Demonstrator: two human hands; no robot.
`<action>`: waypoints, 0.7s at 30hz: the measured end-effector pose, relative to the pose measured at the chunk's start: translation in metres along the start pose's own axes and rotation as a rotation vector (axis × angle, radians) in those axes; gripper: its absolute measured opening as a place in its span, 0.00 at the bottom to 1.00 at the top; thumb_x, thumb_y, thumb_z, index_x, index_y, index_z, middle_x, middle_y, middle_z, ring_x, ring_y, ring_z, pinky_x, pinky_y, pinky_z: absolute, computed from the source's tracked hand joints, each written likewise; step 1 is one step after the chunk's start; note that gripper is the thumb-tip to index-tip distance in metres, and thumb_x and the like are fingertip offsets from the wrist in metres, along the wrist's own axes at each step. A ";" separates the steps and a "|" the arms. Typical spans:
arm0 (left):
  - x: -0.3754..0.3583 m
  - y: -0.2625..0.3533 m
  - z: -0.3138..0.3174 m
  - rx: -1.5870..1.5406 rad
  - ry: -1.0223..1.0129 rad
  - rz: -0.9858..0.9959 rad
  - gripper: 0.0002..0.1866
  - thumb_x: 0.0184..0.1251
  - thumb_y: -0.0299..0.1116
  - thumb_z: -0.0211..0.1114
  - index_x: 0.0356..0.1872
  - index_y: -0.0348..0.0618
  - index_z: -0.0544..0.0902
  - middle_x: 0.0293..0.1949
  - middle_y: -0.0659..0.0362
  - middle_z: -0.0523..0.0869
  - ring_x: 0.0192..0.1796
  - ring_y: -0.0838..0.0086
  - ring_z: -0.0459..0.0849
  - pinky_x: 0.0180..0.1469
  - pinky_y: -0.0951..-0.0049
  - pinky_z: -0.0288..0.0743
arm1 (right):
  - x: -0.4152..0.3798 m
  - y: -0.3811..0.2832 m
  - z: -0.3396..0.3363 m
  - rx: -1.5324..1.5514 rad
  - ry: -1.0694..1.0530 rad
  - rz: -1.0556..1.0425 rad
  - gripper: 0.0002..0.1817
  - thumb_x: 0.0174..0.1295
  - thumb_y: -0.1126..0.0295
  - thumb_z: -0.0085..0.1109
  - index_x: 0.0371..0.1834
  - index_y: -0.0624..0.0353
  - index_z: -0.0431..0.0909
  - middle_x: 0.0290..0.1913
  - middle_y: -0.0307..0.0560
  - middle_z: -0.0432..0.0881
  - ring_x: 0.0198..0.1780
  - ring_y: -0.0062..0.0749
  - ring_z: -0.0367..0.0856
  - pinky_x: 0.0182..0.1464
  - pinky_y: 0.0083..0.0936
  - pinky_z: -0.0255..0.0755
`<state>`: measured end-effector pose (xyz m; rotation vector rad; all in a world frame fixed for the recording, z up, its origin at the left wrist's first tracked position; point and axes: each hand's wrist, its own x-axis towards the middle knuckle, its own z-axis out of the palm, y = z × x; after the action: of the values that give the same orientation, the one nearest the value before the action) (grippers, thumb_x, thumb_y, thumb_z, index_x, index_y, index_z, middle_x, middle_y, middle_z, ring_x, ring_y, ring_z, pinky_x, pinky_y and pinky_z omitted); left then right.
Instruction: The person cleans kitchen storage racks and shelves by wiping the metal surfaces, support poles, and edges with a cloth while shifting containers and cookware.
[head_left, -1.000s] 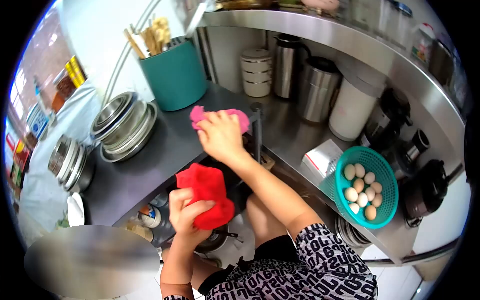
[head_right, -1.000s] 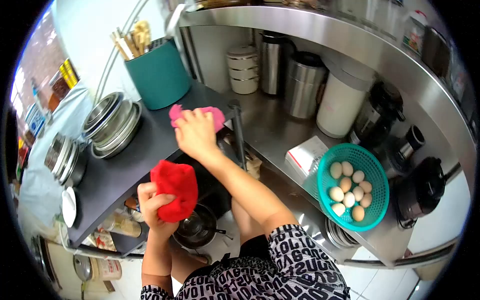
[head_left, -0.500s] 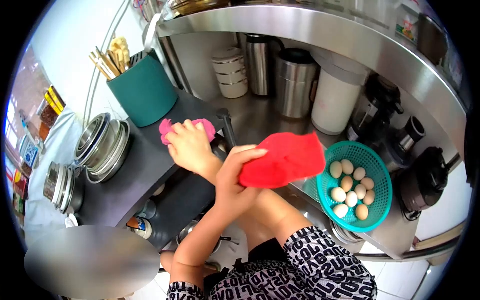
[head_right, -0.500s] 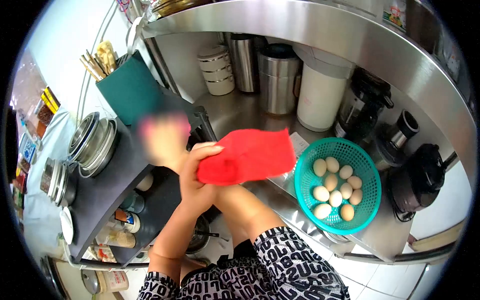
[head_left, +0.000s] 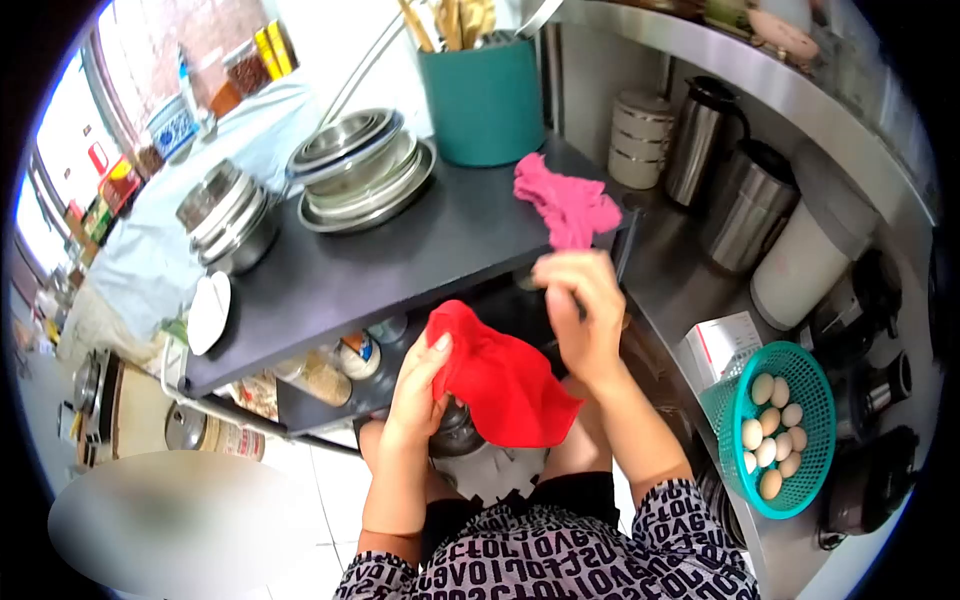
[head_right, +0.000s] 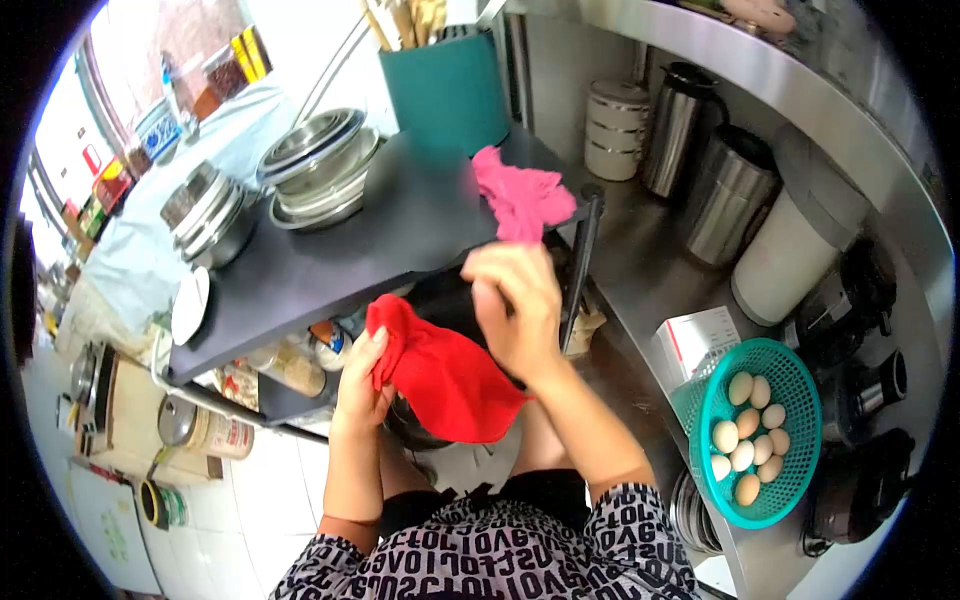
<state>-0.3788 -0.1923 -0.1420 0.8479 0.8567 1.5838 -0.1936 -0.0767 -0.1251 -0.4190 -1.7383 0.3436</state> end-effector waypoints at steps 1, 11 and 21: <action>-0.004 0.001 -0.004 0.038 -0.039 -0.073 0.26 0.75 0.42 0.55 0.67 0.38 0.67 0.53 0.55 0.82 0.51 0.73 0.83 0.50 0.75 0.78 | -0.020 -0.017 0.002 0.154 -0.135 0.127 0.13 0.58 0.78 0.61 0.46 0.64 0.81 0.53 0.56 0.79 0.56 0.47 0.77 0.56 0.33 0.71; -0.022 -0.041 -0.056 -0.185 -0.231 -0.182 0.45 0.67 0.43 0.68 0.77 0.47 0.49 0.61 0.54 0.75 0.53 0.71 0.80 0.48 0.74 0.75 | -0.098 0.000 0.008 0.907 -0.327 1.074 0.20 0.72 0.64 0.56 0.62 0.65 0.75 0.53 0.42 0.83 0.52 0.23 0.81 0.56 0.25 0.74; -0.024 -0.067 -0.078 0.182 0.297 0.159 0.35 0.73 0.20 0.56 0.76 0.48 0.51 0.62 0.51 0.76 0.57 0.71 0.81 0.56 0.72 0.78 | -0.114 0.011 0.004 0.892 -0.084 1.136 0.28 0.67 0.69 0.63 0.69 0.59 0.66 0.59 0.46 0.79 0.60 0.26 0.77 0.64 0.24 0.66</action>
<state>-0.4114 -0.2138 -0.2397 0.8363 1.1830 1.8211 -0.1754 -0.1186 -0.2299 -0.6792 -1.0826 1.8611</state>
